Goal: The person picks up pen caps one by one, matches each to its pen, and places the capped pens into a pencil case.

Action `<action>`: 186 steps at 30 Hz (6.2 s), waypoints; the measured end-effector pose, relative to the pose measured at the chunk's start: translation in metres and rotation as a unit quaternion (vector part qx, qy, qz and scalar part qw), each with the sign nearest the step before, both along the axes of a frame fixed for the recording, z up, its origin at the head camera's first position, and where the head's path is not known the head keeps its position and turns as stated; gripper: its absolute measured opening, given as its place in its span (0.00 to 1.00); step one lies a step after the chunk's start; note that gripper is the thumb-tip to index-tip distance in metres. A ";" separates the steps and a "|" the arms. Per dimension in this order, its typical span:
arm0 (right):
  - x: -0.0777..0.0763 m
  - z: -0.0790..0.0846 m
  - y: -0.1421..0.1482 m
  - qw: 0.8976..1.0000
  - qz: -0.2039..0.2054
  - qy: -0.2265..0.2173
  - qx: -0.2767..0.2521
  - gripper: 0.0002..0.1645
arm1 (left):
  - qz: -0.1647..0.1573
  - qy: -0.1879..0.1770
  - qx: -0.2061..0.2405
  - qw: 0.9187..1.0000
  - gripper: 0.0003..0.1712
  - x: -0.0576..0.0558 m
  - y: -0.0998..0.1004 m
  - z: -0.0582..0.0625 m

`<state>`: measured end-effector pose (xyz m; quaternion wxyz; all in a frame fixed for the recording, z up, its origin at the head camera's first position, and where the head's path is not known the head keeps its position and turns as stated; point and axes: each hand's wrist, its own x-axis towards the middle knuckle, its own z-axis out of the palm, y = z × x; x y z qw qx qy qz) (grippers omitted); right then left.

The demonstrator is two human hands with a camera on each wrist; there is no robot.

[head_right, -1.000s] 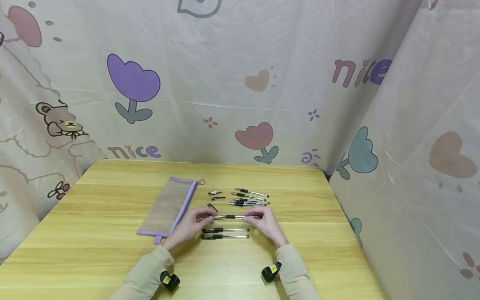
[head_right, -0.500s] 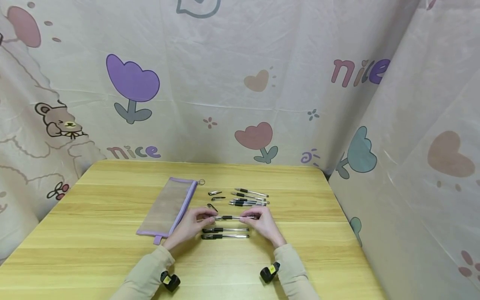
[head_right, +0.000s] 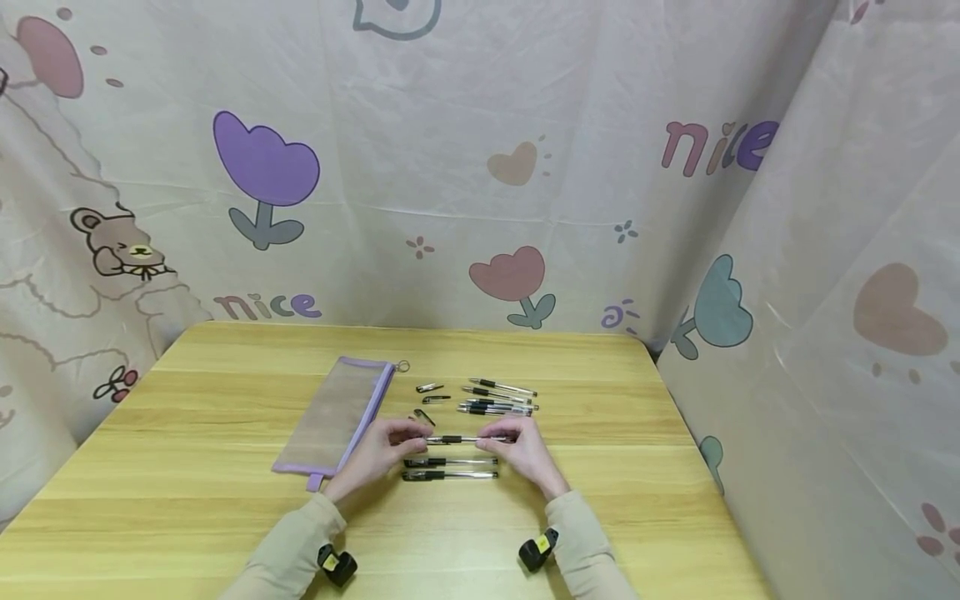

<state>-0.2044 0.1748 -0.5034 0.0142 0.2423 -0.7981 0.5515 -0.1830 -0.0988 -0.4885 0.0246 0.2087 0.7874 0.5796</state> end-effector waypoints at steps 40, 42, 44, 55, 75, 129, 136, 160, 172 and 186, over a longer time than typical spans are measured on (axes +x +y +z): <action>0.014 0.029 -0.020 1.000 -0.003 0.011 0.023 0.08 | 0.051 0.053 -0.009 0.997 0.09 0.004 -0.007 -0.009; 0.009 0.019 -0.018 1.000 -0.003 0.010 0.022 0.08 | 0.050 0.057 -0.007 0.997 0.09 0.005 -0.007 -0.009; 0.005 0.010 -0.017 1.000 -0.003 0.008 0.019 0.08 | 0.051 0.061 -0.007 0.997 0.09 0.005 -0.007 -0.009; 0.002 0.003 -0.012 1.000 0.009 -0.010 0.024 0.08 | 0.044 0.079 -0.020 0.996 0.09 0.005 -0.005 -0.012; -0.006 0.013 -0.023 0.999 -0.003 -0.045 0.015 0.11 | 0.060 0.004 -0.003 0.998 0.12 0.001 -0.028 0.002; 0.001 0.012 0.003 0.999 -0.002 -0.035 0.006 0.14 | 0.074 0.002 0.015 0.997 0.10 -0.001 -0.023 -0.001; -0.004 0.006 0.008 0.999 0.007 -0.045 0.020 0.14 | 0.089 0.021 -0.050 0.995 0.10 -0.003 -0.023 -0.005; -0.007 -0.001 0.012 0.980 0.004 -0.007 0.199 0.07 | 0.113 0.033 -0.189 0.975 0.05 -0.002 -0.005 -0.012; -0.005 0.001 0.010 0.978 -0.001 -0.010 0.209 0.06 | 0.116 0.017 -0.185 0.976 0.05 0.000 -0.004 -0.009; -0.014 0.002 0.017 0.986 -0.082 -0.041 0.136 0.11 | 0.139 0.046 -0.177 0.973 0.06 -0.001 -0.004 -0.010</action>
